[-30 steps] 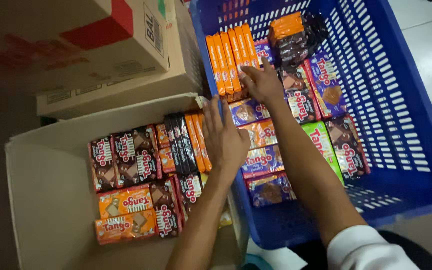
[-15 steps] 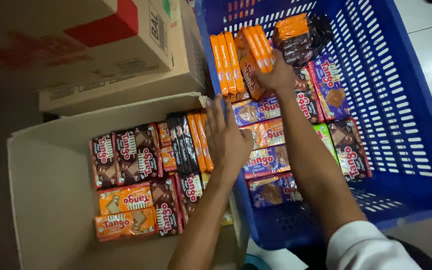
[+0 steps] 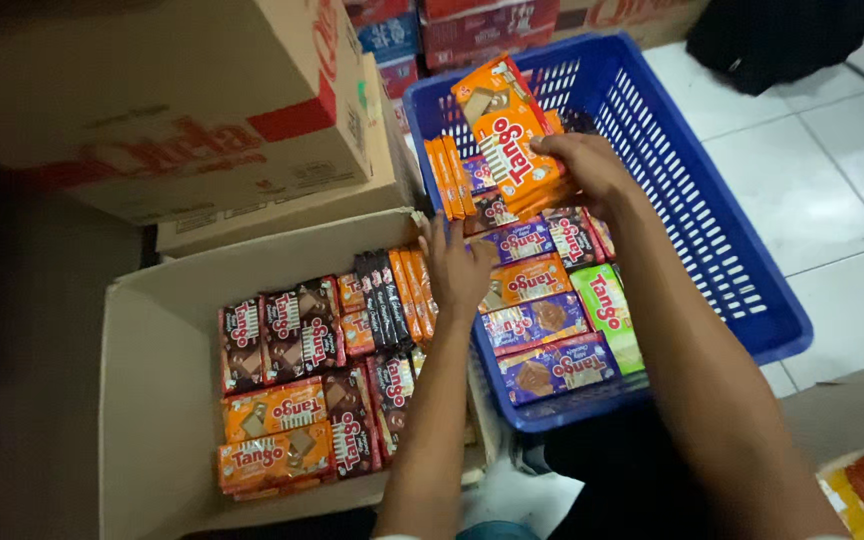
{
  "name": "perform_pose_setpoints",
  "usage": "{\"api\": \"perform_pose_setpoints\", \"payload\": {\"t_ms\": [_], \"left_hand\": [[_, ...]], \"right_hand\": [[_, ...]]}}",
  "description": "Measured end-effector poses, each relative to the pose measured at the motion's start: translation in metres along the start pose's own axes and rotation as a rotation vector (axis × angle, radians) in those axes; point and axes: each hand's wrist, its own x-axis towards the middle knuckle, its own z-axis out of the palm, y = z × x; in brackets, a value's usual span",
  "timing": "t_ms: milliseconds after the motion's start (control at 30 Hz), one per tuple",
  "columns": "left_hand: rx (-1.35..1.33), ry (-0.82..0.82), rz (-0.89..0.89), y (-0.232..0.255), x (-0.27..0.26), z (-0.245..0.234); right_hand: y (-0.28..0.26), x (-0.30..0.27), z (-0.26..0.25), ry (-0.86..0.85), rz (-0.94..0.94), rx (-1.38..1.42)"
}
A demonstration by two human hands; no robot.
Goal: The person transfers packs of Tango chocolate bars from a cardboard box into a blue plastic basket. They pick up multiple bars at a time and arrange them neatly in rows within the basket.
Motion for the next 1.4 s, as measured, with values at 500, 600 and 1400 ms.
{"api": "perform_pose_setpoints", "payload": {"t_ms": [500, 600, 1400], "left_hand": [[-1.640, -0.218, -0.522, -0.030, -0.022, -0.155], [-1.028, -0.308, -0.658, -0.029, -0.011, -0.235], [0.211, -0.247, -0.551, -0.223, -0.010, -0.118]], "right_hand": [[0.094, -0.166, 0.077, -0.599, -0.130, 0.280], [0.101, -0.162, 0.100, -0.571, -0.113, 0.090], [0.155, -0.136, 0.126, -0.176, -0.949, -1.250]]}}
